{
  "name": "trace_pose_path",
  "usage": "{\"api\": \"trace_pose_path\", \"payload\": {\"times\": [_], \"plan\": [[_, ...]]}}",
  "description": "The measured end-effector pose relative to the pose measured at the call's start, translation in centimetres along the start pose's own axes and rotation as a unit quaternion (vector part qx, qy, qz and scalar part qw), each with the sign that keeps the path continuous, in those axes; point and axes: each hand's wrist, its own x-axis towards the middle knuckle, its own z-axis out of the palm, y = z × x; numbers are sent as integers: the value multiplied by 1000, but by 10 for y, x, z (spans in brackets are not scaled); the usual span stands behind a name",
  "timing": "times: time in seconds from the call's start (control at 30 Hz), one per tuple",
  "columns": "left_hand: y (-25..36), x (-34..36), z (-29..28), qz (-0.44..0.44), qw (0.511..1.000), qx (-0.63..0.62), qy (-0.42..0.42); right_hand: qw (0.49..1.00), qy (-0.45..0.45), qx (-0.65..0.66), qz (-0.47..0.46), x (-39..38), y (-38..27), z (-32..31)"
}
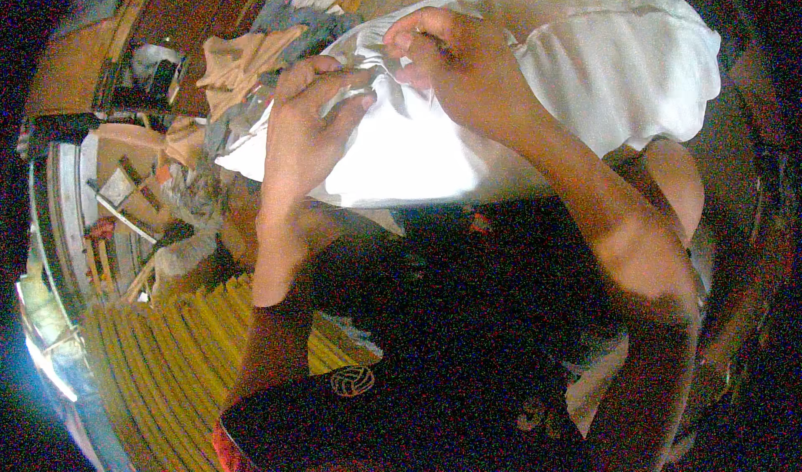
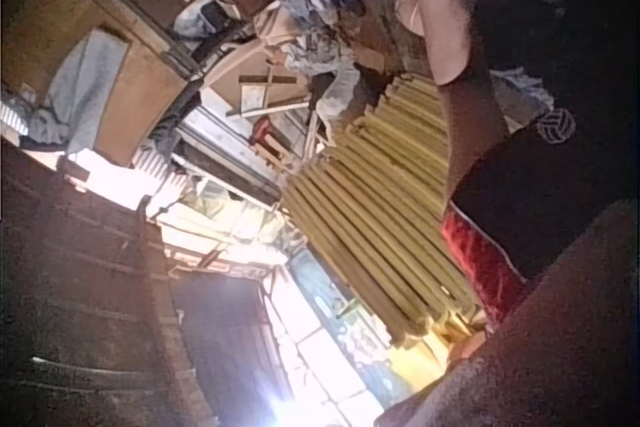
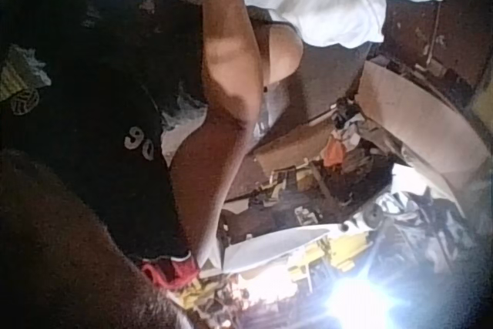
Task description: The person sits on the floor and hand-sews a white pillow using a needle and thread. They repeatedly insert the needle through the fabric and pull the thread to close the opening.
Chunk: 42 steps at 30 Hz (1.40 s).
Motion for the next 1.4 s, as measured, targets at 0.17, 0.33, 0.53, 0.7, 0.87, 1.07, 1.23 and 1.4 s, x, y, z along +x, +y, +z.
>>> {"api": "trace_pose_path", "payload": {"times": [0.17, 0.33, 0.53, 0.7, 0.87, 1.07, 1.23, 1.4], "plan": [[8, 1, -3, -4, 999, 38, -1, 997, 34, 3, -71, 0, 5, 7], [4, 0, -1, -23, 999, 42, -1, 993, 22, -67, -93, 0, 6, 4], [0, -1, -2, -50, 998, 17, -27, 993, 20, -86, -81, -2, 0, 8], [-1, -1, -4, -52, 997, 9, -56, 993, 25, -79, -81, -1, 3, 8], [3, -1, -9, -74, 996, 10, -55, 989, 25, -109, -98, 0, 3, 8], [1, -1, -8, -64, 997, 8, -44, 987, 14, -135, -83, -1, 6, 7], [3, -1, -10, -66, 997, -19, -44, 982, 33, -128, -132, 1, 12, 11], [1, -2, -11, -68, 996, -38, -42, 992, 24, -77, -102, 1, 12, 10]]}}
